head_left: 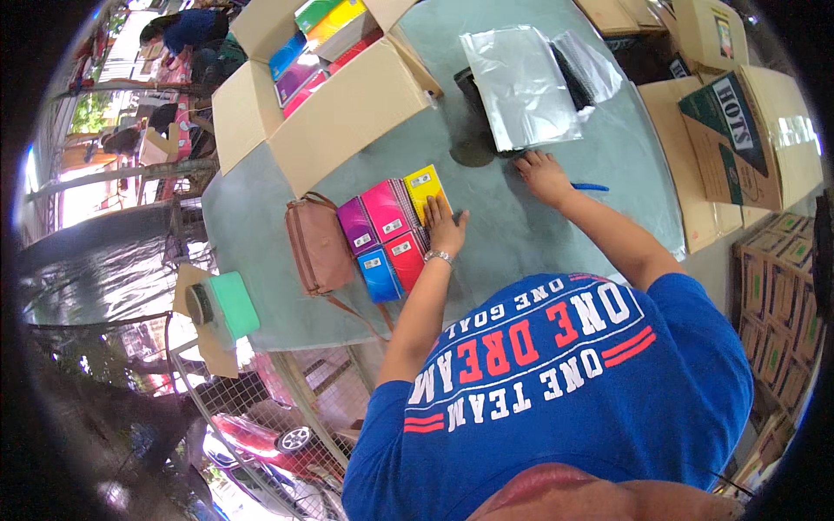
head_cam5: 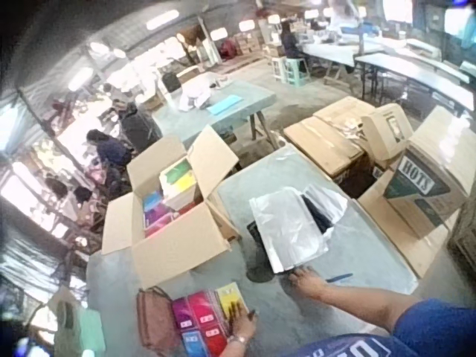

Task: The person takes a small yellow notebook from a box and inserts a metal spiral coil into the punched holes of the notebook using their hands.

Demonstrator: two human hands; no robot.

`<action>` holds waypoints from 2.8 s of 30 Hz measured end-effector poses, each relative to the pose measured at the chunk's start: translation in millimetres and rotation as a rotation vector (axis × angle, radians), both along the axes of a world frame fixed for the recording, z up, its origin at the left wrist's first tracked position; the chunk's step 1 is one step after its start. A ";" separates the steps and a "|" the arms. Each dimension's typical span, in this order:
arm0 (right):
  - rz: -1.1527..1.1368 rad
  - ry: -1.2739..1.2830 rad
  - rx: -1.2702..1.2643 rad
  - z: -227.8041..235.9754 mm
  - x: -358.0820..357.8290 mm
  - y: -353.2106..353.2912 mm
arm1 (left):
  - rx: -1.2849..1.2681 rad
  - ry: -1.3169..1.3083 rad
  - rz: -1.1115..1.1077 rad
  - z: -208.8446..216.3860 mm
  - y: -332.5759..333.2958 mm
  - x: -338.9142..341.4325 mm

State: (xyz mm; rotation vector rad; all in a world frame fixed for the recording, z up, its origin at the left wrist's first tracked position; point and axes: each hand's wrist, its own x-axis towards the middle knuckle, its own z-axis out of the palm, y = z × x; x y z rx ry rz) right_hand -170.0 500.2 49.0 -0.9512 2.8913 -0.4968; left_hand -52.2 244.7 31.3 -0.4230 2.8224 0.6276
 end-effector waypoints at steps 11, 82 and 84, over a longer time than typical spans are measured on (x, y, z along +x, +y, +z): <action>-0.057 0.180 -0.173 39.8 33.3 14.6 | -0.107 -0.378 -0.090 63.8 13.9 -45.9; 0.418 -0.612 -0.616 145.4 45.6 1.1 | 0.520 0.008 -0.022 186.5 65.3 42.6; 0.451 -0.581 -0.645 149.1 42.1 1.3 | 0.552 0.021 -0.014 185.2 65.1 43.2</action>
